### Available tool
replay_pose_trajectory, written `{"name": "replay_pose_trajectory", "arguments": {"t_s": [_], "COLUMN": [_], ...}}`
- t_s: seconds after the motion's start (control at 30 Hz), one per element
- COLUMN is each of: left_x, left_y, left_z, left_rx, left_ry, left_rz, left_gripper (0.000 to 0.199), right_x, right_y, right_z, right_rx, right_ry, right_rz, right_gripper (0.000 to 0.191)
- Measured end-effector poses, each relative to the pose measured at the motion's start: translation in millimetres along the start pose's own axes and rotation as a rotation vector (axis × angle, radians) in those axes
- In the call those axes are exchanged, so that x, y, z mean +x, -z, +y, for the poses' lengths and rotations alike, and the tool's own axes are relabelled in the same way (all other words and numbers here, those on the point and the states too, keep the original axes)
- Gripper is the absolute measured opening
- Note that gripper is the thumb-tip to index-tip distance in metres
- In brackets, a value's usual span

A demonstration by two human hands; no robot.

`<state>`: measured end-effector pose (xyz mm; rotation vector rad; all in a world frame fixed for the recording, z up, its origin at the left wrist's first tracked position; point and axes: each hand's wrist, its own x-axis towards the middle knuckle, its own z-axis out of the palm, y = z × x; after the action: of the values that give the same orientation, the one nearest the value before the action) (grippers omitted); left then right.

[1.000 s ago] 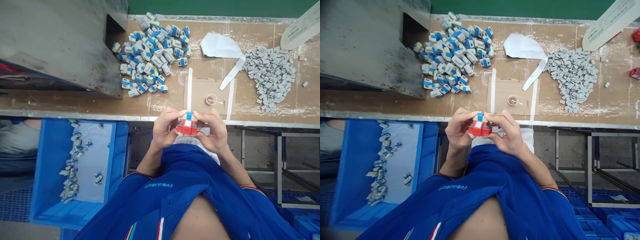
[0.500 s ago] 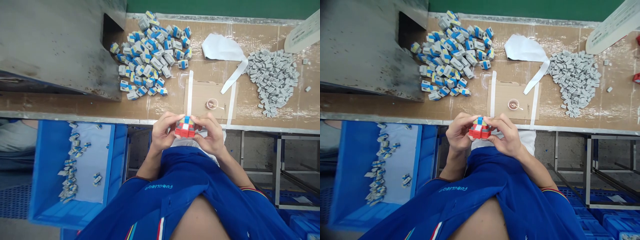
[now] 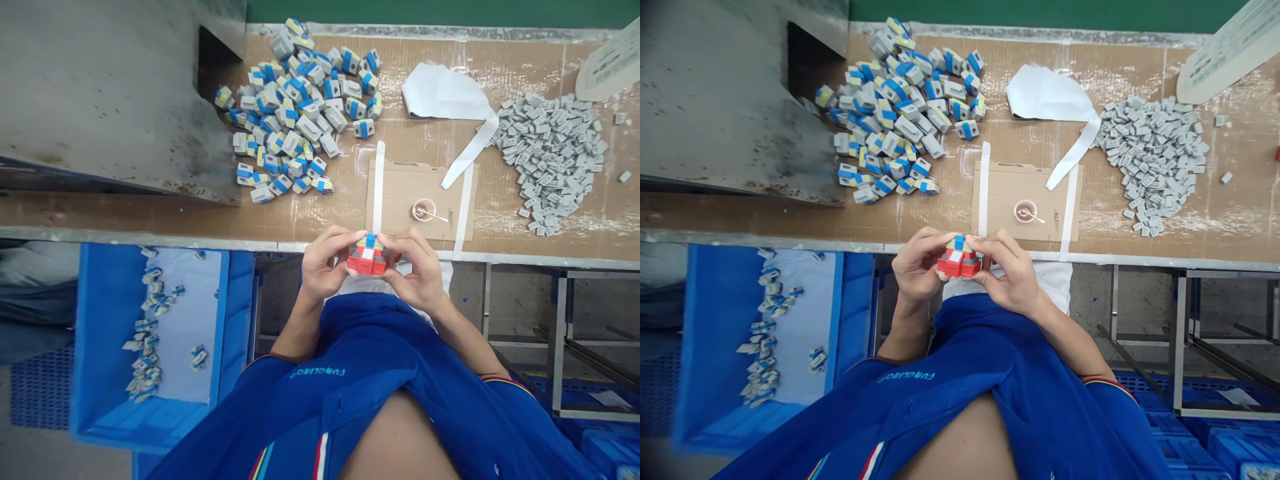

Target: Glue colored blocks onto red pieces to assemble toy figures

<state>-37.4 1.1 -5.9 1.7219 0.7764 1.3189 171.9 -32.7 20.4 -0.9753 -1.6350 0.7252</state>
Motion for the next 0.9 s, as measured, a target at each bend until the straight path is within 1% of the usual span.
{"name": "replay_pose_trajectory", "arguments": {"t_s": [0.2,0.33,0.63,0.9], "left_x": [-1.1,-2.8,-0.1,3.9], "left_y": [2.9,3.5,0.4,-3.8], "left_z": [0.4,-0.2,-1.5,-4.5], "left_rx": [0.004,0.005,-0.006,0.018], "left_ry": [0.022,0.025,0.014,0.009], "left_rz": [0.011,0.021,0.021,0.026], "left_gripper": [0.055,0.056,0.057,0.058], "right_x": [0.7,2.5,2.9,3.5], "right_y": [-2.1,-3.3,-3.0,0.4], "right_z": [3.3,3.9,3.5,3.5], "right_rx": [-0.008,0.006,0.029,-0.021], "right_ry": [-0.007,0.012,0.019,-0.008], "right_rz": [-0.007,-0.011,0.008,0.023], "right_gripper": [0.046,0.047,0.05,0.045]}}
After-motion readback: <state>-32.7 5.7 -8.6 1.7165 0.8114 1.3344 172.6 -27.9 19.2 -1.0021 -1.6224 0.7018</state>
